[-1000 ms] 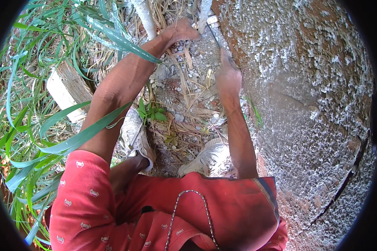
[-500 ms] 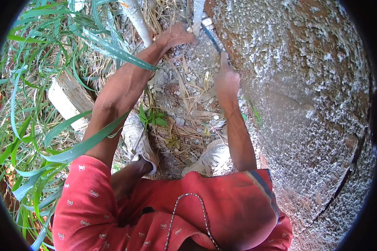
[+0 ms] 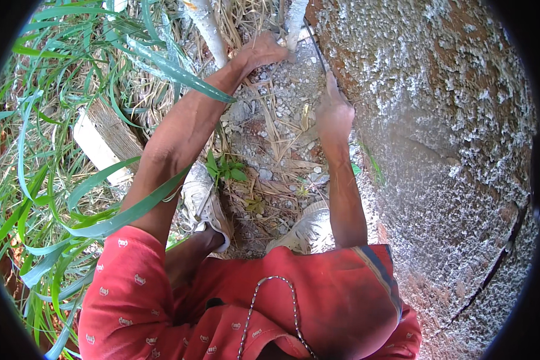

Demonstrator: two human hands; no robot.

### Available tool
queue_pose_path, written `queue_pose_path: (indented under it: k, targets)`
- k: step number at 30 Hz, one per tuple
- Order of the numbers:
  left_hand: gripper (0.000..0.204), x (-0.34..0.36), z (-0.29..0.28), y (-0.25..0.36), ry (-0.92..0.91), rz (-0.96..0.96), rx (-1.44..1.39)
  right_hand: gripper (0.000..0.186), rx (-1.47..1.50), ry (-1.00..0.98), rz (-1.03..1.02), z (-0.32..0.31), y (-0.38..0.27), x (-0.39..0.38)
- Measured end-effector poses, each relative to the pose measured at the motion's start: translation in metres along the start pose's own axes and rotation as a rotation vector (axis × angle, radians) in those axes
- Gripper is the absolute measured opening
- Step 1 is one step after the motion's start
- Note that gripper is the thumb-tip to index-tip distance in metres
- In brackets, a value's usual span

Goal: Joining and gluing PVC pipes against an outdoor wall.

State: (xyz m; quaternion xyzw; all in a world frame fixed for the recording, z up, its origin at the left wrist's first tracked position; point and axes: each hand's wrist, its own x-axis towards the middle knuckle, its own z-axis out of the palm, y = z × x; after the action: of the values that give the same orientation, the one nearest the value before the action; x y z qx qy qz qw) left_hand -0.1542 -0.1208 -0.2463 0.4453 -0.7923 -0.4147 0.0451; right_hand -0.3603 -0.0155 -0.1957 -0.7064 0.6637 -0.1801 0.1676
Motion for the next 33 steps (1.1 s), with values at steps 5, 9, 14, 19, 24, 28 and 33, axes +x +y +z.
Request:
queue_pose_path:
  k: [5, 9, 14, 19, 24, 28, 33]
  targets:
    - [0.053, -0.014, -0.017, 0.034, 0.260, -0.143, -0.337, 0.055, 0.135, -0.133, 0.050, -0.037, 0.004, -0.055]
    - [0.041, -0.020, -0.006, 0.025, 0.459, -0.326, -0.142, 0.041, 0.163, -0.224, 0.137, -0.048, 0.012, -0.121]
    - [0.037, -0.031, -0.007, 0.031, 0.716, -0.474, -0.024, 0.022, 0.209, 0.043, -0.145, -0.051, -0.014, -0.093]
    - [0.043, -0.008, 0.028, 0.033, 0.720, -0.306, -0.031, 0.035, 1.047, -0.061, 0.271, 0.020, -0.009, 0.020]
    - [0.027, -0.035, 0.027, -0.004, 1.009, -0.136, -0.043, 0.031, 1.382, -0.099, 0.281, 0.127, 0.021, 0.100]
    - [0.023, -0.042, 0.011, 0.041, 0.881, -0.474, -0.423, 0.018, 1.369, -0.254, 0.596, 0.058, -0.039, 0.083]
    - [0.022, -0.048, 0.009, 0.042, 0.988, -0.494, -0.291, 0.020, 1.413, -0.317, 0.618, 0.030, -0.061, 0.083]
